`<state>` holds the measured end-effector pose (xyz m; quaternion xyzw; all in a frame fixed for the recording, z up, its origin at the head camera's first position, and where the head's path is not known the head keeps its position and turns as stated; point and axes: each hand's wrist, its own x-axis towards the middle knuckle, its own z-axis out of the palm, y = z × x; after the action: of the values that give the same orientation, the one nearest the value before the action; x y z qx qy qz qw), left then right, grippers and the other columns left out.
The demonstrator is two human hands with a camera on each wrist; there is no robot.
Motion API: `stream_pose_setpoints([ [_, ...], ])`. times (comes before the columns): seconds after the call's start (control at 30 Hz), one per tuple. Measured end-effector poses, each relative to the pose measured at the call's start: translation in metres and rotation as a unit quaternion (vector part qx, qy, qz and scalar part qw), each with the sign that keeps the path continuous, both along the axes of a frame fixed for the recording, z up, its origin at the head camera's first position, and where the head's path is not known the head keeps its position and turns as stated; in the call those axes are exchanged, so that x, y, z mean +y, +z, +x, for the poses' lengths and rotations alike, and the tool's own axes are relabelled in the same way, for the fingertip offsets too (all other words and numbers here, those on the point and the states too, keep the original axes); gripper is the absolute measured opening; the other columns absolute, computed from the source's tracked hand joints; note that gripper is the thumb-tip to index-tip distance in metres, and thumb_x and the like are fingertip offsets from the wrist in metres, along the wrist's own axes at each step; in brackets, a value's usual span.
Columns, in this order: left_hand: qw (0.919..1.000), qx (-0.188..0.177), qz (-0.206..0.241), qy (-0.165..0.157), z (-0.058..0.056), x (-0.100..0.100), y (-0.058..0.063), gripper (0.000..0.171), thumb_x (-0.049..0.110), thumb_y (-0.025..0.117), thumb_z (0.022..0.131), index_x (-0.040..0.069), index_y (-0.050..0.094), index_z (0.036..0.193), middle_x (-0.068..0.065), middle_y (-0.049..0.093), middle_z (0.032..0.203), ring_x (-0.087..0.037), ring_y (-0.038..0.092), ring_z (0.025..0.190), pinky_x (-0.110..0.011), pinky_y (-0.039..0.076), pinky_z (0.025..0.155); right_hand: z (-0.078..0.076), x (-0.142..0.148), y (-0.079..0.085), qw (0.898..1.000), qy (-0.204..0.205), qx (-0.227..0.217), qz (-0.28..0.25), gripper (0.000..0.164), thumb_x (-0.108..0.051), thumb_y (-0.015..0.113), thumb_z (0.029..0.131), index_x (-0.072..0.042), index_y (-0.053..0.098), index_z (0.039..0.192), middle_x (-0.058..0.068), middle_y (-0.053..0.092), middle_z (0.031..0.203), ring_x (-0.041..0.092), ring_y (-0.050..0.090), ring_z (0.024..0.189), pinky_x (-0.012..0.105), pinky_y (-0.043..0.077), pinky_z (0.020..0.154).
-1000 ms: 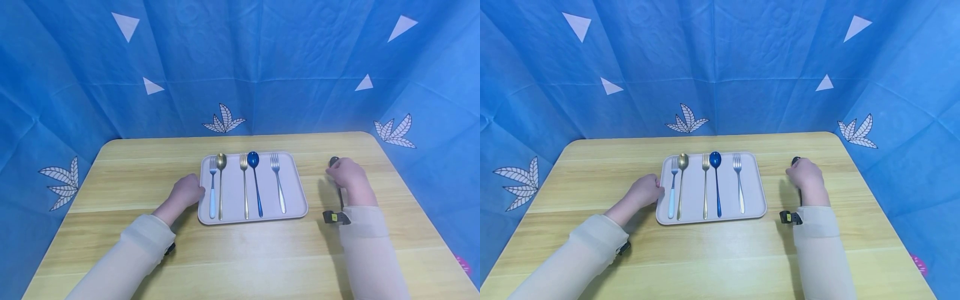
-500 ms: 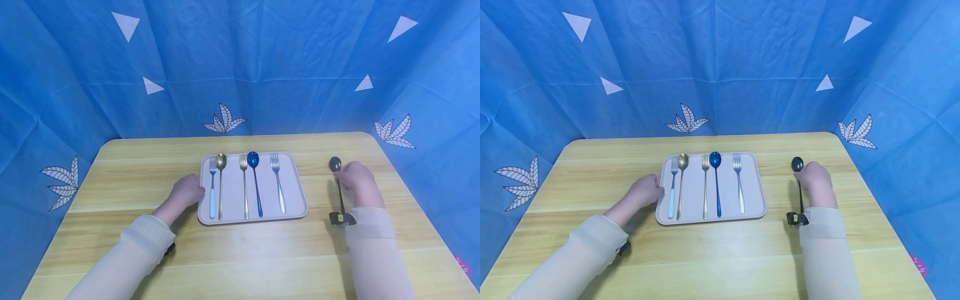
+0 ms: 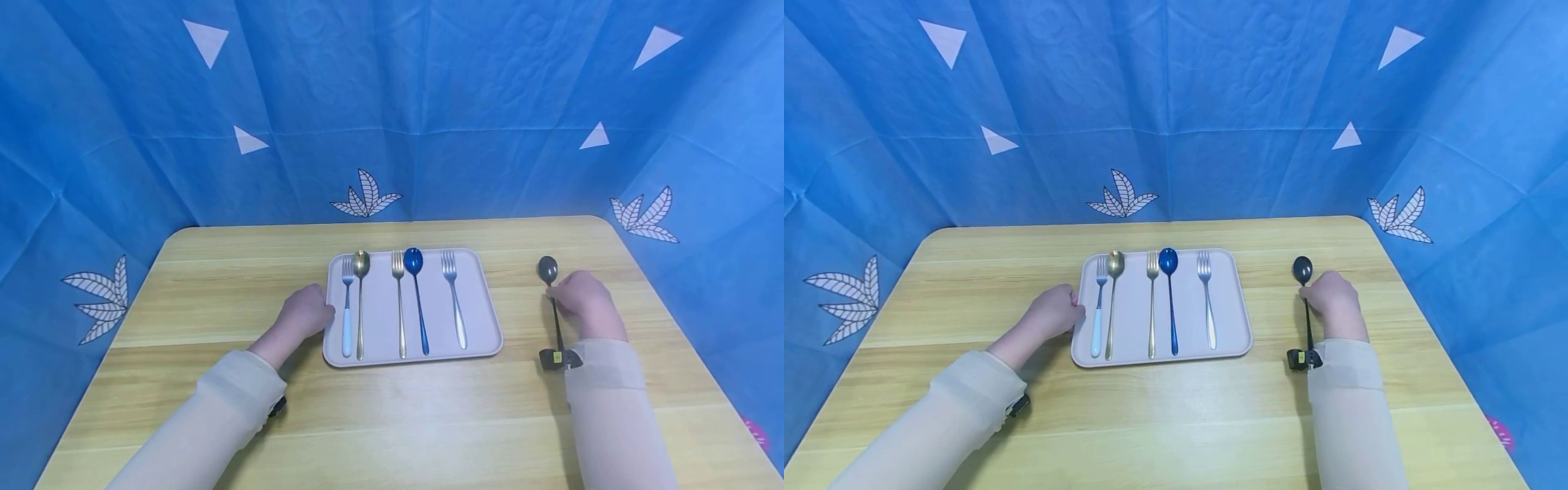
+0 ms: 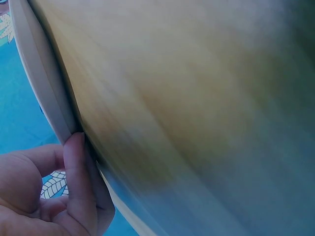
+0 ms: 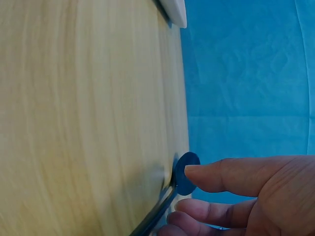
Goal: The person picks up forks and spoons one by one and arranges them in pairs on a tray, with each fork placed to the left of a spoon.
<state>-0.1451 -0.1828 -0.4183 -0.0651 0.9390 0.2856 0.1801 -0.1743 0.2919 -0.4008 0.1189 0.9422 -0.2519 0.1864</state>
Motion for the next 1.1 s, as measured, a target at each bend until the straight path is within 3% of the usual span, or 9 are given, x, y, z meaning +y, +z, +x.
stream_pose_setpoints([
  [0.73, 1.0000, 0.000, -0.002, 0.001, 0.000, 0.000, 0.000, 0.009, 0.008, 0.050, 0.092, 0.001, 0.055, 0.092, -0.011, 0.055, 0.077, -0.022, 0.053, 0.065, -0.030, 0.043, 0.055, -0.004, -0.005, -0.009, 1.000, -0.013, -0.006, -0.020, 0.035, -0.024, 0.060, 0.093, -0.013, 0.047, 0.062, -0.002, 0.048, 0.053, 0.017, 0.049, 0.052, 0.033, 0.042, 0.056],
  [1.1, 1.0000, 0.002, -0.009, -0.002, -0.001, 0.000, -0.002, 0.010, 0.009, 0.050, 0.092, 0.001, 0.055, 0.092, -0.011, 0.054, 0.077, -0.023, 0.053, 0.066, -0.031, 0.043, 0.056, -0.006, -0.008, -0.011, 1.000, -0.001, -0.003, -0.007, 0.021, -0.014, 0.060, 0.089, -0.004, 0.057, 0.071, 0.005, 0.057, 0.060, 0.018, 0.053, 0.057, 0.031, 0.044, 0.057],
])
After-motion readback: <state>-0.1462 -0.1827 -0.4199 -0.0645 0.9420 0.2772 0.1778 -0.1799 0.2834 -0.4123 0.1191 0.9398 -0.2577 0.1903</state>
